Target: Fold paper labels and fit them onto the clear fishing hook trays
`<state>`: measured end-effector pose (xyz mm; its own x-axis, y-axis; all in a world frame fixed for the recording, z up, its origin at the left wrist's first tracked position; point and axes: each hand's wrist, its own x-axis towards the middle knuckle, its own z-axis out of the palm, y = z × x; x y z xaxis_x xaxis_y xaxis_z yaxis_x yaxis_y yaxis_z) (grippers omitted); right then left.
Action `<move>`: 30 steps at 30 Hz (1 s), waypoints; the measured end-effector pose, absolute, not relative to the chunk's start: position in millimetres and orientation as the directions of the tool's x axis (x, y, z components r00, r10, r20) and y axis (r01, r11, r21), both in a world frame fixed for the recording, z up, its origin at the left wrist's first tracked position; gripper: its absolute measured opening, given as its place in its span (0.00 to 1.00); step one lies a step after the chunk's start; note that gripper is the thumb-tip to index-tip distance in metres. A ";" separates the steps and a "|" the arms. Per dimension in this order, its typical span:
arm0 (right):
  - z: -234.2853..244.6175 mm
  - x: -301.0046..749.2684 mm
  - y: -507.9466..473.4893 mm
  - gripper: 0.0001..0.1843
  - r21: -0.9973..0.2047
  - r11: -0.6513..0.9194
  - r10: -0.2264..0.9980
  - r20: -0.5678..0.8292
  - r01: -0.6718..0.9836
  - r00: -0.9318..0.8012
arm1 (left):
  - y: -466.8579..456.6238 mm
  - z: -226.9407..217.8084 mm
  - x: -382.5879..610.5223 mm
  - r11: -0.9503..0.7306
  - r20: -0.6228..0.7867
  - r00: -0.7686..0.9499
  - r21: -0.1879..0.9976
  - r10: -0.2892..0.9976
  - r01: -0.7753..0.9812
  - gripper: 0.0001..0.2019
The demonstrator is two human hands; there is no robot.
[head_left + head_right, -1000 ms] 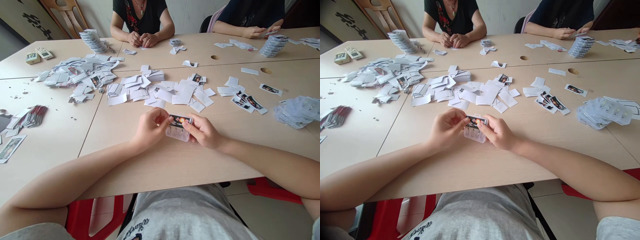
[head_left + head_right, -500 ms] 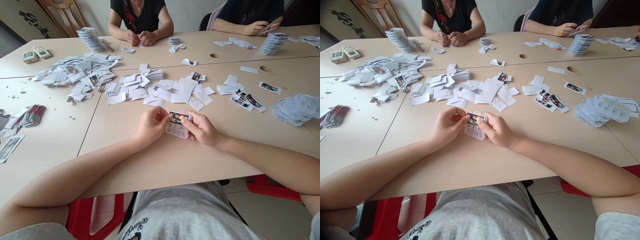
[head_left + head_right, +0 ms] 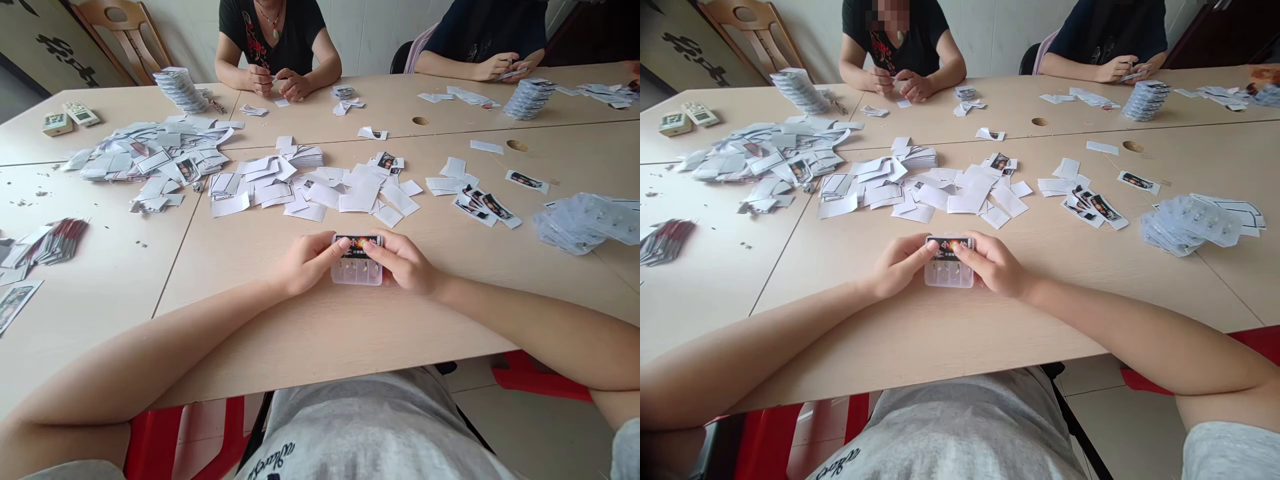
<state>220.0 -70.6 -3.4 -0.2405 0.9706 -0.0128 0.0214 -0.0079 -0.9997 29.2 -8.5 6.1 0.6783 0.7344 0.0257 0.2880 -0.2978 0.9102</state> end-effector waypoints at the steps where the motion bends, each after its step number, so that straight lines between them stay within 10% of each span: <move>1: -3.8 220.1 -71.1 0.14 -1.000 0.004 0.964 -0.003 0.025 -0.265 | -9.6 7.0 29.7 -0.270 -0.005 0.686 0.918 0.727 0.292 0.24; 24: -5.0 224.2 -75.1 0.20 -0.998 0.061 0.938 0.069 -0.036 -0.339 | -3.4 2.2 29.2 -0.109 0.002 0.807 0.991 0.590 0.077 0.16; 30: -5.3 221.3 -79.0 0.15 -0.993 0.113 0.955 0.095 0.047 -0.280 | -9.2 -1.7 27.3 -0.536 0.376 0.558 0.831 0.740 0.150 0.19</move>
<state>221.3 -79.0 -5.3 -0.2804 0.9551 0.0954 0.0466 0.1129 -0.9925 27.3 -9.2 -1.7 0.5580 0.7396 0.3764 0.1497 -0.5358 0.8309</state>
